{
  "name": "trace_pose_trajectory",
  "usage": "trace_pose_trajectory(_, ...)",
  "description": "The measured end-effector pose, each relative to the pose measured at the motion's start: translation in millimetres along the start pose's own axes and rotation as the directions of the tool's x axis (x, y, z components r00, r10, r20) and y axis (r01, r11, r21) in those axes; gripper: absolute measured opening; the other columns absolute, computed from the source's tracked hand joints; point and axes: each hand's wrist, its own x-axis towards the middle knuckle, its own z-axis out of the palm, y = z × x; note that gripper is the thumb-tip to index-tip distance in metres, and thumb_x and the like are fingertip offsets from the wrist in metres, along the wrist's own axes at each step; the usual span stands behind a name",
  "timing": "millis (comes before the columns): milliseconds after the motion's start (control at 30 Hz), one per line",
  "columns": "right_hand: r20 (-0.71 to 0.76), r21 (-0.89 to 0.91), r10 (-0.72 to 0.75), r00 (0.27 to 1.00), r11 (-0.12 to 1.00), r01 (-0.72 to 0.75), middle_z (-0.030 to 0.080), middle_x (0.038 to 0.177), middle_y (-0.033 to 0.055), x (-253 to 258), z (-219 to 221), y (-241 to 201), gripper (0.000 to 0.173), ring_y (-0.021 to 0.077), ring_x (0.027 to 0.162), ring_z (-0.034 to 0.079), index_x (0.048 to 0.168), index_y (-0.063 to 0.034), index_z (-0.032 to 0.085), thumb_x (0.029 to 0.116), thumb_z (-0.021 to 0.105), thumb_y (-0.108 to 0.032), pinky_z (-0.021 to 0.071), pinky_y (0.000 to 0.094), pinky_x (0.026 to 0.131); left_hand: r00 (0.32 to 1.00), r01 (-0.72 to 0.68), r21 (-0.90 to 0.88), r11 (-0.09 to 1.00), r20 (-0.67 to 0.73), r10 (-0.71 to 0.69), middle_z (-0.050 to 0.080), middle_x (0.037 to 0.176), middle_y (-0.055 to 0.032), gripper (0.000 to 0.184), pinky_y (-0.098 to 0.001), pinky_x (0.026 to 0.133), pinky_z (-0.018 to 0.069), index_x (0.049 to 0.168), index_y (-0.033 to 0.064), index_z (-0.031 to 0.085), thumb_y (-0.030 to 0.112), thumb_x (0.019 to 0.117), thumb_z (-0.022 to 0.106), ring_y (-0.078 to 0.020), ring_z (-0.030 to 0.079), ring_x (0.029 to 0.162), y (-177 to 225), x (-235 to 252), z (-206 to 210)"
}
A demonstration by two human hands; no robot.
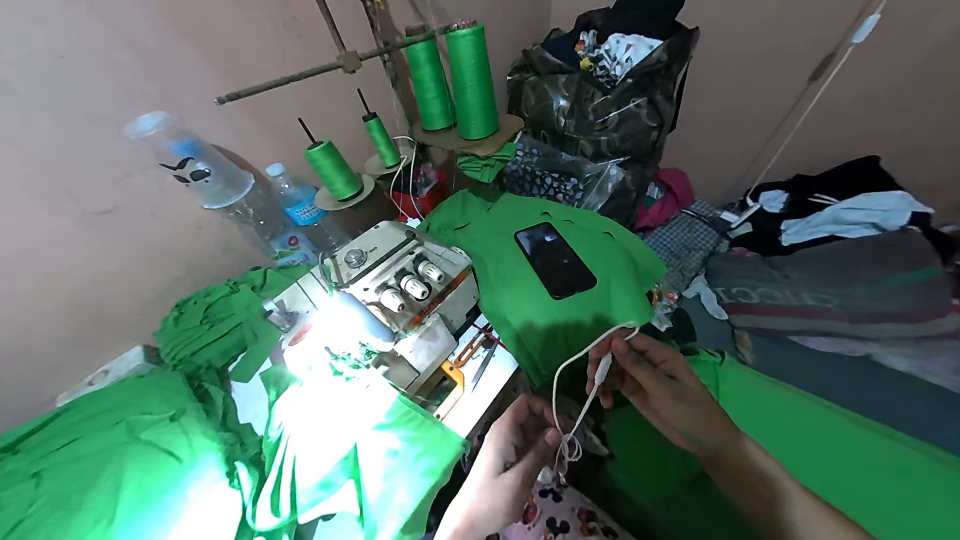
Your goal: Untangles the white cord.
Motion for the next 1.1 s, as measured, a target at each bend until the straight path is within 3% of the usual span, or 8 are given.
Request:
trace_pose_trajectory(133, -0.022, 0.058, 0.070, 0.997, 0.996, -0.069, 0.072, 0.089, -0.0082, 2.3, -5.6, 6.9, 0.028, 0.0016, 0.074, 0.068, 0.108, -0.0175, 0.068, 0.1111, 0.041, -0.025, 0.0584, 0.0180, 0.067, 0.997, 0.036, -0.154, 0.987, 0.075, -0.025, 0.070, 0.099, 0.0092, 0.014, -0.0211, 0.073, 0.0585, 0.115, 0.0107, 0.058, 0.006, 0.1019, 0.055, 0.0001, 0.067, 0.083, 0.9, -1.0, -3.5)
trace_pose_trajectory(300, 0.019, 0.119, 0.064, 0.998, 0.991, -0.066, 0.072, 0.091, -0.0075, 5.4, -8.4, 10.3, 0.027, 0.0016, 0.075, 0.068, 0.109, -0.0176, 0.068, 0.1108, 0.042, -0.026, 0.0579, 0.0178, 0.068, 0.987, 0.123, -0.224, 0.967, 0.129, -0.096, 0.072, 0.116, 0.0026, 0.033, -0.0265, 0.088, 0.0584, 0.122, 0.0072, 0.050, -0.004, 0.0933, 0.062, -0.0067, 0.070, 0.101, 4.3, 4.9, 3.0)
trace_pose_trajectory(533, -0.105, 0.090, 0.148, 0.983, 0.986, -0.139, 0.067, 0.103, -0.0067, -2.8, 1.1, 21.4, 0.030, 0.0047, 0.088, 0.066, 0.129, -0.0061, 0.055, 0.1062, 0.037, -0.014, 0.0566, 0.0217, 0.079, 0.974, 0.013, 0.206, 0.978, -0.223, 0.034, 0.069, 0.086, 0.0030, 0.018, -0.0149, 0.069, 0.0549, 0.104, -0.0022, 0.065, 0.003, 0.0879, 0.072, 0.0033, 0.064, 0.075, 6.9, 10.6, 18.7)
trace_pose_trajectory(600, -0.092, 0.116, 0.223, 0.971, 0.970, -0.212, 0.069, 0.110, -0.0036, -15.9, 11.2, 30.4, 0.034, 0.0081, 0.095, 0.069, 0.132, -0.0033, 0.051, 0.1079, 0.035, -0.021, 0.0581, 0.0268, 0.084, 0.951, 0.017, 0.279, 0.960, -0.301, 0.070, 0.067, 0.082, 0.0039, 0.016, -0.0123, 0.066, 0.0522, 0.101, -0.0011, 0.067, 0.004, 0.0864, 0.073, 0.0048, 0.061, 0.071, 8.3, 12.9, 19.7)
trace_pose_trajectory(767, 0.008, 0.163, 0.418, 0.908, 0.896, -0.414, 0.069, 0.114, -0.0015, -30.6, 27.1, 31.2, 0.045, 0.0084, 0.099, 0.069, 0.138, -0.0012, 0.046, 0.0988, 0.057, -0.019, 0.0588, 0.0281, 0.088, 0.921, 0.020, 0.392, 0.920, -0.365, 0.136, 0.069, 0.083, 0.0018, 0.014, -0.0129, 0.072, 0.0534, 0.096, 0.0000, 0.068, 0.006, 0.0847, 0.074, 0.0031, 0.064, 0.077, 2.4, 17.8, 18.3)
trace_pose_trajectory(900, 0.094, -0.052, 0.457, 0.884, 0.889, -0.454, 0.069, 0.102, -0.0018, -30.9, 13.1, 27.1, 0.042, 0.0047, 0.086, 0.068, 0.129, 0.0009, 0.054, 0.0917, 0.068, -0.011, 0.0583, 0.0244, 0.080, 0.910, -0.015, 0.368, 0.930, -0.381, 0.165, 0.069, 0.086, 0.0021, 0.015, -0.0142, 0.072, 0.0555, 0.104, -0.0030, 0.066, 0.003, 0.0898, 0.067, 0.0033, 0.065, 0.078, 3.0, 16.9, 11.1)
trace_pose_trajectory(1000, 0.204, -0.268, 0.508, 0.837, 0.851, -0.451, 0.066, 0.092, -0.0009, -33.5, -1.9, 25.5, 0.024, 0.0025, 0.080, 0.064, 0.117, 0.0023, 0.063, 0.1008, 0.055, -0.014, 0.0557, 0.0233, 0.076, 0.897, -0.022, 0.419, 0.908, -0.392, 0.203, 0.069, 0.090, -0.0005, 0.018, -0.0128, 0.072, 0.0543, 0.108, -0.0040, 0.069, 0.003, 0.0922, 0.062, 0.0033, 0.063, 0.076, 1.4, 14.4, 1.6)
trace_pose_trajectory(1100, 0.228, -0.288, 0.528, 0.818, 0.839, -0.461, 0.060, 0.084, -0.0041, -35.2, -13.7, 23.4, 0.022, 0.0027, 0.070, 0.061, 0.113, -0.0039, 0.060, 0.1069, 0.047, -0.021, 0.0549, 0.0236, 0.068, 0.925, 0.010, 0.427, 0.904, -0.347, 0.153, 0.068, 0.095, -0.0026, 0.018, -0.0131, 0.075, 0.0534, 0.108, -0.0033, 0.070, 0.004, 0.0936, 0.061, 0.0025, 0.062, 0.080, 0.1, 9.4, -5.5)
